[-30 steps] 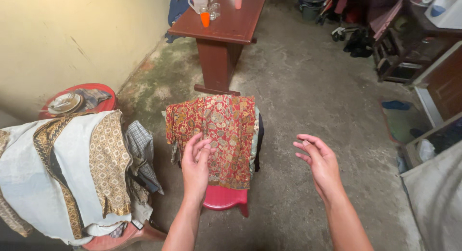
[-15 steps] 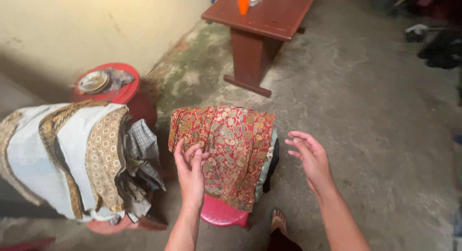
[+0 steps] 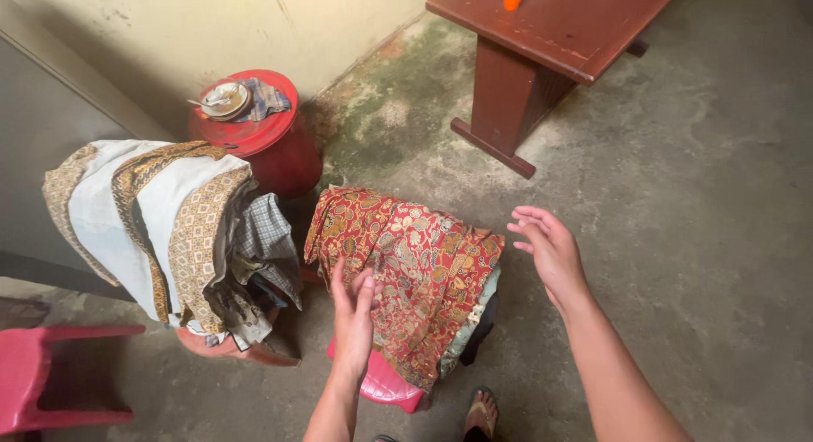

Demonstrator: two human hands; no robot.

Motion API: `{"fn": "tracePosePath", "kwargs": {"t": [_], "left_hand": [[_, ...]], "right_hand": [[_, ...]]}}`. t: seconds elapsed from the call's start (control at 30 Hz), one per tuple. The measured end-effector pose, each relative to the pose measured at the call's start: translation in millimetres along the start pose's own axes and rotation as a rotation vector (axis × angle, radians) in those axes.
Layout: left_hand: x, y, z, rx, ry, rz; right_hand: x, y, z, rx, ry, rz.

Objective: The person picks up shirts from a red stool, places them on hangers, and hangs them inside a wooden wardrobe. The person handles several shirts one at a time, including a light-colored shirt, a brown shirt, and patterned shirts, placing each into the wardrobe.

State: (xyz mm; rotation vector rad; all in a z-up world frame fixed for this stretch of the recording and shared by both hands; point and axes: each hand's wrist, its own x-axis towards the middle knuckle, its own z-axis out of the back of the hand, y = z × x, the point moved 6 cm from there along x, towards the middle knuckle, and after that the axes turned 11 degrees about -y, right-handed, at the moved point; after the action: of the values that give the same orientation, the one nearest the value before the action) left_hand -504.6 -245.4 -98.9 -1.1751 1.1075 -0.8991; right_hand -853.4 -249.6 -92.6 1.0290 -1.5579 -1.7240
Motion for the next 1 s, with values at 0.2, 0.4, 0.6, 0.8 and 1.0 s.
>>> {"fn": "tracePosePath", "kwargs": {"t": [0.2,0.4,0.6,0.8,1.0], "left_hand": [[28,13,-12,0.338,0.073,-0.044],[91,18,-26,0.568,0.082,0.013],[130,13,-56,0.825,0.178,-0.203],[143,29,-75,0.902,0.232,-0.238],[138,55,-74,1.002,0.304,-0.189]], "right_hand": [[75,-76,-23,-0.173,0.084,-0.062],[149,-161,-32,-0.598,0.113,-0.039],[175,-244,-47,-0.688,0.306,-0.307],[172,-274,-60,-0.651,0.458,-0.603],[164,-276,-63,-0.489,0.383,-0.643]]}}
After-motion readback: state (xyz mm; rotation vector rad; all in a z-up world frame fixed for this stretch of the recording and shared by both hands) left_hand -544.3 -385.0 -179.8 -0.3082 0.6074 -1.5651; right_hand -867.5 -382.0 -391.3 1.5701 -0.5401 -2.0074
